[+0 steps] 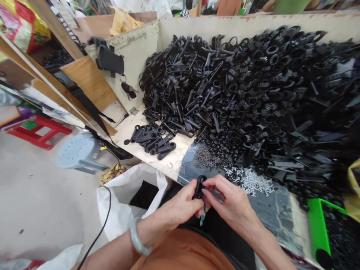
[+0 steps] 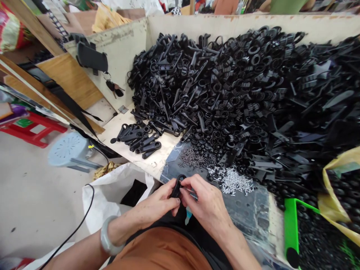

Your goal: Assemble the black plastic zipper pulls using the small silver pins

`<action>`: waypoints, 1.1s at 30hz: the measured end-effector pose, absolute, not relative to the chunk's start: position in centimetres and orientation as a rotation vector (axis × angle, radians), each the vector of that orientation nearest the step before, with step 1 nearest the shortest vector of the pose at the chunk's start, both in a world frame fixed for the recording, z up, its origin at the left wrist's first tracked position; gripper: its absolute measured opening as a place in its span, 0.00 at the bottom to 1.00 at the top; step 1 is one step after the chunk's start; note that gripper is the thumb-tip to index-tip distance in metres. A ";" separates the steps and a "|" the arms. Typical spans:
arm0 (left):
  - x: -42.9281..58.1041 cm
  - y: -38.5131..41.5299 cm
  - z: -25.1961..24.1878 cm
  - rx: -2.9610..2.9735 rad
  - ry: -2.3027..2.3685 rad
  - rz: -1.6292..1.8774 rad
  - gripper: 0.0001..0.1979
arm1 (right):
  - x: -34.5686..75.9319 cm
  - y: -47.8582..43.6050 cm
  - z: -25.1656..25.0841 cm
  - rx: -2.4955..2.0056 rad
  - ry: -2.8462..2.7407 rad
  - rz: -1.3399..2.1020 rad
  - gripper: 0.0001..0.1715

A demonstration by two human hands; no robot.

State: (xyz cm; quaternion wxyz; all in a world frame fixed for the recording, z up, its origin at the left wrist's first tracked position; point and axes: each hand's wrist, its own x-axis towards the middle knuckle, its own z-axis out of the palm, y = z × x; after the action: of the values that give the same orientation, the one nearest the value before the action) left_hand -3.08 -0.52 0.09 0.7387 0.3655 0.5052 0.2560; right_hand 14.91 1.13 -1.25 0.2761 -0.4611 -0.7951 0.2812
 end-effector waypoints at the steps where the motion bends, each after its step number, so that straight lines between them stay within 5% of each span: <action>1: -3.1 -0.5 0.0 0.865 1.122 0.554 0.12 | 14.9 1.1 -1.1 -1.260 -2.138 0.781 0.07; 10: -3.3 -0.5 -0.9 0.984 1.090 0.606 0.12 | 14.7 0.8 -1.1 -1.310 -2.062 0.875 0.09; 16: -3.4 -0.4 -0.4 0.982 1.106 0.571 0.04 | 14.6 0.4 -0.8 -1.229 -2.064 0.816 0.11; 26: -3.8 -1.2 -4.4 1.038 1.114 0.704 0.11 | 13.8 -0.3 -1.1 -1.274 -2.287 0.382 0.16; 33: -3.7 -0.2 -3.3 0.896 1.048 0.669 0.18 | 15.9 -0.4 -0.6 -1.402 -2.218 0.561 0.20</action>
State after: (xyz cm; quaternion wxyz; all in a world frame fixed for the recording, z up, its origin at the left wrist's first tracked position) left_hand -3.70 -0.18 -3.28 0.7205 0.4053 0.4743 0.3027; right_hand 15.89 -0.36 -0.57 0.2269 -0.5089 -0.8050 0.2037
